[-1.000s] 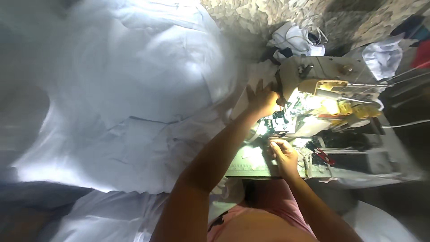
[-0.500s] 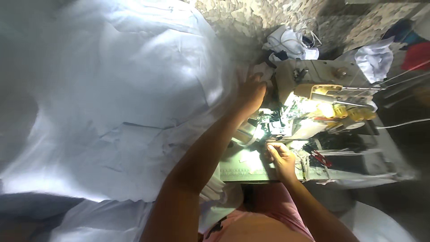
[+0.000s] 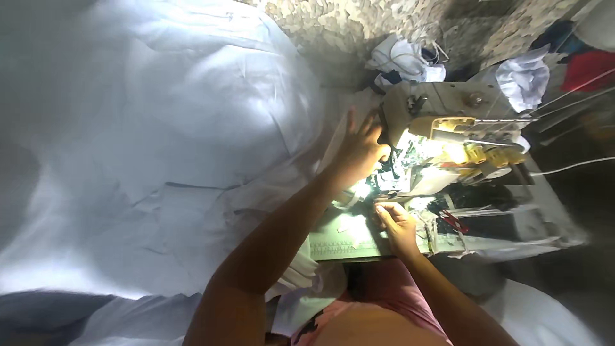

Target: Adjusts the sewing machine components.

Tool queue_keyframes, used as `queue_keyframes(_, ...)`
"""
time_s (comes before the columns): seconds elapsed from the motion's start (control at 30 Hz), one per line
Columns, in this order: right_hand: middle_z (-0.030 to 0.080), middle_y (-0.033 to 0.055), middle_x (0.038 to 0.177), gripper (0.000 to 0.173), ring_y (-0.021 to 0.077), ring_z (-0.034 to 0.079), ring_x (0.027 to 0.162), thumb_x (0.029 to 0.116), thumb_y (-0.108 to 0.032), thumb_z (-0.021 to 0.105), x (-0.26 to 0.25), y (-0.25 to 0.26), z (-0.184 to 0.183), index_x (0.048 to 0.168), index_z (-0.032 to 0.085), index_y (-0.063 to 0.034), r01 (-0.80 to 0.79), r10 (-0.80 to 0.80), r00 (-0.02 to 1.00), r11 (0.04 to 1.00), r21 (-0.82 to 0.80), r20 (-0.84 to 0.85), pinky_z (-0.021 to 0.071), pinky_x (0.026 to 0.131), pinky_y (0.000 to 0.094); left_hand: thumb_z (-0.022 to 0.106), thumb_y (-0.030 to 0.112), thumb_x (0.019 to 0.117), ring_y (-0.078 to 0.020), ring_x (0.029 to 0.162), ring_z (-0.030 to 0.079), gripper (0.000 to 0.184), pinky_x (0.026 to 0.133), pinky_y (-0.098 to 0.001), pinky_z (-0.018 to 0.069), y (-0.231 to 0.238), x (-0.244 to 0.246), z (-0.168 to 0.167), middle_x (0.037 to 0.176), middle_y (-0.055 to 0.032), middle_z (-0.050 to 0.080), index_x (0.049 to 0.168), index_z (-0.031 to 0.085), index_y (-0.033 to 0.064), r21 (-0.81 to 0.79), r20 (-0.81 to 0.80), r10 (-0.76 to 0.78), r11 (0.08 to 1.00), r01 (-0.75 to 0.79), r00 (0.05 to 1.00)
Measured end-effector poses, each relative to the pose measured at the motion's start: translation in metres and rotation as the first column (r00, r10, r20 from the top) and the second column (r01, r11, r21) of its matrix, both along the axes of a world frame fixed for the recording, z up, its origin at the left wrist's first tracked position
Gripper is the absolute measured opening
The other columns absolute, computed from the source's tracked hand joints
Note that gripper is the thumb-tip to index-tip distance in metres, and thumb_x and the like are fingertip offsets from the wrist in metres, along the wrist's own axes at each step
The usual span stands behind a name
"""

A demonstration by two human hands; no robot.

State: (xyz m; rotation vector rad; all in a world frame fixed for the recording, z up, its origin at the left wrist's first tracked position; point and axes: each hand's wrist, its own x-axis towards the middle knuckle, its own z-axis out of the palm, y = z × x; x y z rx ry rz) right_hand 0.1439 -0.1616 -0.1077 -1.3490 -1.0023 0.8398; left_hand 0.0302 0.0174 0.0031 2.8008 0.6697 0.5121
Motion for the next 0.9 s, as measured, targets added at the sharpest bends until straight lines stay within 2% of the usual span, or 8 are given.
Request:
queue_keyframes(0.17, 0.070, -0.0029, 0.084, 0.012, 0.0001, 0.064, 0.070, 0.0990, -0.001, 0.057, -0.001, 0.001, 0.002, 0.103, 0.068, 0.0012, -0.003, 0.003, 1.000, 1.000, 0.005, -0.015, 0.0555, 0.066, 0.0172, 0.072, 0.022, 0.0941, -0.0489, 0.154, 0.015, 0.009, 0.116, -0.0757, -0.0084, 0.004, -0.002, 0.000, 0.137, -0.0215, 0.061, 0.097, 0.079, 0.0178, -0.026, 0.007, -0.002, 1.000, 0.003, 1.000)
queue_keyframes(0.33, 0.070, -0.0033, 0.082, 0.012, -0.0001, 0.064, 0.068, 0.0992, -0.002, 0.058, -0.002, 0.001, 0.004, 0.103, 0.069, 0.0004, -0.004, 0.004, 1.000, 1.000, 0.000, -0.018, 0.0550, 0.065, 0.0169, 0.061, 0.016, 0.1008, -0.0467, 0.155, 0.015, 0.018, 0.117, -0.0741, -0.0089, 0.000, -0.002, 0.004, 0.136, -0.0210, 0.062, 0.096, 0.076, 0.0070, -0.037, -0.044, 0.030, 0.999, -0.032, 0.999)
queue_keyframes(0.47, 0.070, -0.0020, 0.083, 0.012, 0.0003, 0.064, 0.069, 0.0991, -0.002, 0.058, -0.002, 0.000, 0.002, 0.104, 0.069, 0.0016, -0.006, 0.006, 1.000, 1.000, -0.009, -0.023, 0.0551, 0.066, 0.0169, 0.061, 0.016, 0.1011, -0.0458, 0.155, 0.014, 0.017, 0.115, -0.0761, -0.0082, -0.001, -0.004, 0.014, 0.139, -0.0194, 0.060, 0.101, 0.076, 0.0066, -0.121, -0.100, 0.055, 0.990, -0.067, 0.993)
queue_keyframes(0.57, 0.070, -0.0016, 0.084, 0.012, 0.0003, 0.064, 0.069, 0.0991, -0.002, 0.058, -0.002, 0.001, 0.002, 0.104, 0.069, 0.0021, -0.006, 0.006, 1.000, 1.000, -0.010, -0.025, 0.0557, 0.065, 0.0170, 0.064, 0.014, 0.0990, -0.0455, 0.154, 0.019, 0.013, 0.114, -0.0777, -0.0052, 0.005, -0.009, 0.019, 0.140, -0.0169, 0.061, 0.100, 0.075, 0.0062, -0.204, -0.021, 0.123, 0.971, -0.125, 0.992)
queue_keyframes(0.73, 0.071, -0.0013, 0.087, 0.013, 0.0003, 0.065, 0.071, 0.0994, -0.003, 0.058, -0.002, -0.001, 0.003, 0.104, 0.069, 0.0020, -0.016, 0.015, 1.000, 1.000, -0.017, -0.015, 0.0559, 0.067, 0.0170, 0.056, 0.020, 0.1052, -0.0445, 0.151, 0.028, 0.025, 0.115, -0.0774, 0.0036, 0.016, -0.023, 0.028, 0.136, -0.0203, 0.062, 0.116, 0.070, 0.0015, -0.340, 0.109, 0.310, 0.905, -0.257, 0.945)
queue_keyframes(0.8, 0.071, -0.0013, 0.086, 0.012, 0.0006, 0.065, 0.071, 0.0993, -0.003, 0.058, -0.001, 0.001, 0.003, 0.103, 0.069, 0.0015, -0.017, 0.017, 1.000, 1.000, -0.011, -0.010, 0.0561, 0.068, 0.0173, 0.055, 0.021, 0.1060, -0.0407, 0.142, 0.044, 0.028, 0.117, -0.0684, 0.0196, 0.017, -0.030, 0.036, 0.130, -0.0211, 0.064, 0.119, 0.068, -0.0003, -0.386, 0.186, 0.392, 0.872, -0.300, 0.901)
queue_keyframes(0.83, 0.071, -0.0015, 0.085, 0.012, 0.0005, 0.065, 0.071, 0.0992, -0.003, 0.058, -0.001, 0.001, 0.002, 0.103, 0.069, 0.0014, -0.017, 0.017, 1.000, 1.000, -0.007, -0.010, 0.0560, 0.067, 0.0173, 0.057, 0.020, 0.1047, -0.0371, 0.125, 0.057, 0.027, 0.108, -0.0594, 0.0357, 0.014, -0.033, 0.039, 0.119, -0.0204, 0.067, 0.116, 0.069, -0.0011, -0.372, 0.241, 0.408, 0.877, -0.304, 0.881)
queue_keyframes(0.9, 0.070, -0.0021, 0.085, 0.013, -0.0003, 0.064, 0.071, 0.0993, -0.003, 0.058, -0.001, 0.001, 0.001, 0.104, 0.069, 0.0021, -0.024, 0.024, 1.000, 1.000, 0.011, -0.014, 0.0558, 0.067, 0.0171, 0.058, 0.018, 0.1038, -0.0298, 0.103, 0.069, 0.024, 0.094, -0.0501, 0.0514, -0.007, -0.040, 0.050, 0.107, -0.0175, 0.072, 0.114, 0.069, -0.0007, -0.396, 0.257, 0.363, 0.885, -0.245, 0.896)
